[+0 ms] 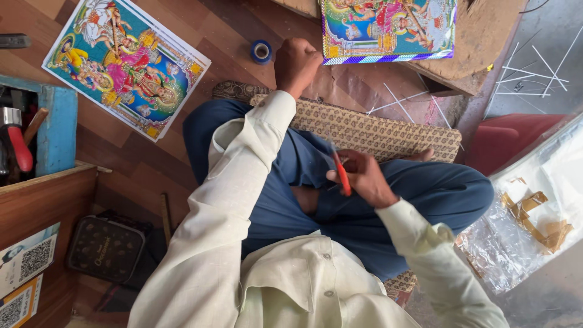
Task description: The person sits on the floor and assembles a decorative religious art piece. They place a printed image onto a cardboard backing, trim the edges with scissors, and apply a yellow decorative border tape around the perimeter. The person handles the image, cardboard, scissors, and tape to complete the assembly.
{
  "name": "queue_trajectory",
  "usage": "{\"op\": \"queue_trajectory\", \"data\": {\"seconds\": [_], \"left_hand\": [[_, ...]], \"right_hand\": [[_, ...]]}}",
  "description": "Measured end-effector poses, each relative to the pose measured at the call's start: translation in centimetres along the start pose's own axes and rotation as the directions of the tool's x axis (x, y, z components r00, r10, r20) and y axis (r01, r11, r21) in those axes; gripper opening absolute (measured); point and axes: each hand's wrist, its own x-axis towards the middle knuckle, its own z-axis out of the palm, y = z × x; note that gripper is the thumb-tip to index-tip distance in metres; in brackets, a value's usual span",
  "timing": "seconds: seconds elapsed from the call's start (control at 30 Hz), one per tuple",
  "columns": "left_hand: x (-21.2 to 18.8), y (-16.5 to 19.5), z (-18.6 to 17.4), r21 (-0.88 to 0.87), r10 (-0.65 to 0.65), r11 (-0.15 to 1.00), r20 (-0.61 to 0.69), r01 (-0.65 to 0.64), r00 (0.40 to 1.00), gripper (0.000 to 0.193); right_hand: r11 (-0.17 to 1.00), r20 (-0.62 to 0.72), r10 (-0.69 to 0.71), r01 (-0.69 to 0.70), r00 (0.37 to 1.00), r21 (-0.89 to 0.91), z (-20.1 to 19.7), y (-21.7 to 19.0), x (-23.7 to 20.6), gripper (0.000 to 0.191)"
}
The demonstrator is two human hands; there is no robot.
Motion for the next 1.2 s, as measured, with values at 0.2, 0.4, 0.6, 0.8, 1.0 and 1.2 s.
{"op": "queue_trajectory", "data": {"seconds": [0.2,0.4,0.6,0.8,1.0,1.2], "left_hand": [[0.0,-0.4,-0.2,0.017,-0.008,1.0,0.017,0.007,1.0,0.018],[0.3,-0.7,-0.2,0.028,-0.056,0.998,0.024,0.055,0.998,0.022],[0.5,-1.5,0.4,0.03,-0.037,0.999,0.031,0.036,0.999,0.02],[1.2,-2.6,0.6,0.002,0.004,1.0,0.034,-0.004,0.999,0.02],[1.4,-2.5,-0.1,-0.019,-0.033,0.999,0.046,0.034,0.998,0.024],[3.3,-0.8,-3.5,-0.09,0.063,0.992,-0.246,-0.087,0.967,0.024]], "right_hand": [[0.964,0.018,-0.137,0.129,0.99,0.231,3.1,-0.6,0.9,0.057],[0.901,-0.078,-0.221,0.234,0.972,0.365,3.8,-2.5,5.4,0.062],[0.849,-0.116,-0.237,0.263,0.965,0.458,3.4,-2.6,7.1,0.064],[0.873,-0.159,-0.227,0.273,0.961,0.404,3.1,-1.5,8.0,0.061],[0.875,-0.177,-0.214,0.269,0.961,0.402,3.4,-1.0,9.0,0.053],[0.911,-0.143,-0.344,0.293,0.928,-0.291,2.1,-0.2,8.1,0.056]]}}
